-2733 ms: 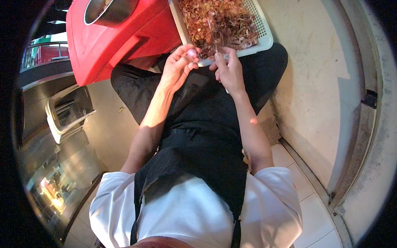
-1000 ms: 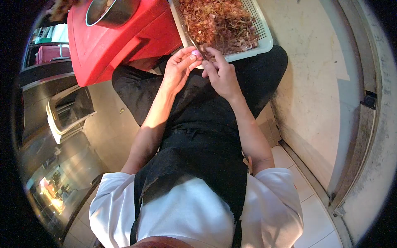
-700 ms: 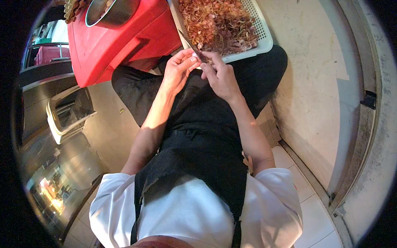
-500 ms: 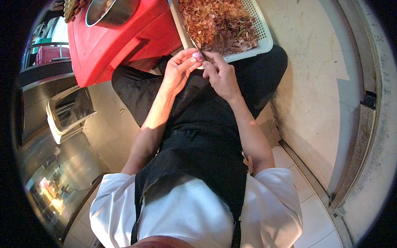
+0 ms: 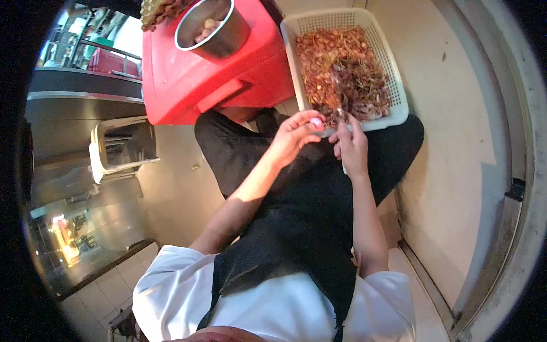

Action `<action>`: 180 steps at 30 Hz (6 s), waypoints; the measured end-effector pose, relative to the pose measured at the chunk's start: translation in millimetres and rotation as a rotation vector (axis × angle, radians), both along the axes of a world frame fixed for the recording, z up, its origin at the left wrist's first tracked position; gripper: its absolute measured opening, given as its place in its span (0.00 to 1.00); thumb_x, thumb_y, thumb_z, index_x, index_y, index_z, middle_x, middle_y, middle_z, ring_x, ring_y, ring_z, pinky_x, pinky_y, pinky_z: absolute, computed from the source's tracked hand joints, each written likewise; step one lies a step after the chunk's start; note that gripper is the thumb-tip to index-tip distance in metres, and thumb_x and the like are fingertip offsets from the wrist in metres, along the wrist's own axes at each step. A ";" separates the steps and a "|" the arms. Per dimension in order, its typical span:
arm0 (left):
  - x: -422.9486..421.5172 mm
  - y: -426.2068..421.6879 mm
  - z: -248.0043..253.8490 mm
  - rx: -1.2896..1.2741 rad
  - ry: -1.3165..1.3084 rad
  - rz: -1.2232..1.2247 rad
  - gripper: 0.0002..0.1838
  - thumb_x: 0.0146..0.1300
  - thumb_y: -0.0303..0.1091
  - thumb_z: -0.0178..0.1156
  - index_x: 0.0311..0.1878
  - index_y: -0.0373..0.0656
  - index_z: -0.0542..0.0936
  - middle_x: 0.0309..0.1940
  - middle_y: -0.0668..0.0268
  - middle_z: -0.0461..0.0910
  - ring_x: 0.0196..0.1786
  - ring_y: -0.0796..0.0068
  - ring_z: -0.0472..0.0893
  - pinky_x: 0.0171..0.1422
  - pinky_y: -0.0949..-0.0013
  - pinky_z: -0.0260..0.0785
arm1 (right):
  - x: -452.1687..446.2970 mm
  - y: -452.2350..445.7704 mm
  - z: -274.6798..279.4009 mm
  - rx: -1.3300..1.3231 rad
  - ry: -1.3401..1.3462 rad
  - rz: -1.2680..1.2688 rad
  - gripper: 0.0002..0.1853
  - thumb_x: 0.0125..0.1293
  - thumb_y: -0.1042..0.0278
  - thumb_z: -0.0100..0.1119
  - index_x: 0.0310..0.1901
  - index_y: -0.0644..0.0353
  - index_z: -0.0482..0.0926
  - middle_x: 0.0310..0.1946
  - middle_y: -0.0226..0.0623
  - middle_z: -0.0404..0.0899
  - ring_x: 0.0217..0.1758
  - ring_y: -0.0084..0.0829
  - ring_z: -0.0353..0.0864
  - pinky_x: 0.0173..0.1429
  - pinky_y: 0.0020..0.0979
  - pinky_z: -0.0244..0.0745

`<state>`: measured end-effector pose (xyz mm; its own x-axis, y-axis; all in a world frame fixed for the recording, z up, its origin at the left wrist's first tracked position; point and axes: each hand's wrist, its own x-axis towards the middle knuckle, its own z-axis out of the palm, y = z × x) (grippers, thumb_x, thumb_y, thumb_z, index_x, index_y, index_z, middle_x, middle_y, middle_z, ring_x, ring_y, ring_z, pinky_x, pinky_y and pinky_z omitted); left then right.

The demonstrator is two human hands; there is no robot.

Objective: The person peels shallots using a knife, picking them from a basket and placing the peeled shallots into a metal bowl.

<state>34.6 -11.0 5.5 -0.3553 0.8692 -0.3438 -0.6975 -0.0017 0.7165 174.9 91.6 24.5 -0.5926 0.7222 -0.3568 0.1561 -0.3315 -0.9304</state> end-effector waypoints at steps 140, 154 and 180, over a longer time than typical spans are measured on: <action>-70.0 -104.5 27.0 -0.280 0.104 0.080 0.16 0.60 0.41 0.63 0.47 0.41 0.82 0.43 0.57 0.86 0.24 0.74 0.83 0.21 0.78 0.70 | -165.9 -20.3 20.7 0.193 0.163 0.522 0.15 0.69 0.56 0.58 0.48 0.58 0.78 0.30 0.29 0.76 0.25 0.22 0.71 0.28 0.25 0.70; -57.3 -100.0 44.6 -0.354 0.259 0.065 0.17 0.60 0.41 0.63 0.50 0.43 0.82 0.43 0.62 0.87 0.23 0.76 0.83 0.23 0.78 0.70 | -171.7 9.9 8.5 0.142 0.146 0.479 0.14 0.68 0.58 0.60 0.46 0.59 0.81 0.28 0.27 0.77 0.25 0.21 0.72 0.27 0.26 0.69; -85.9 64.4 6.0 0.220 -0.208 -0.273 0.23 0.78 0.49 0.38 0.53 0.37 0.71 0.27 0.68 0.73 0.29 0.77 0.73 0.34 0.76 0.68 | -51.6 110.2 -18.4 0.219 -0.034 0.042 0.22 0.68 0.57 0.60 0.54 0.66 0.76 0.21 0.27 0.77 0.17 0.16 0.71 0.23 0.23 0.66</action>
<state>-51.2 53.3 11.5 -0.0436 0.9829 -0.1787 -0.8235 0.0659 0.5635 123.3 201.9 6.1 -0.6141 0.7597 -0.2141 0.1977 -0.1146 -0.9735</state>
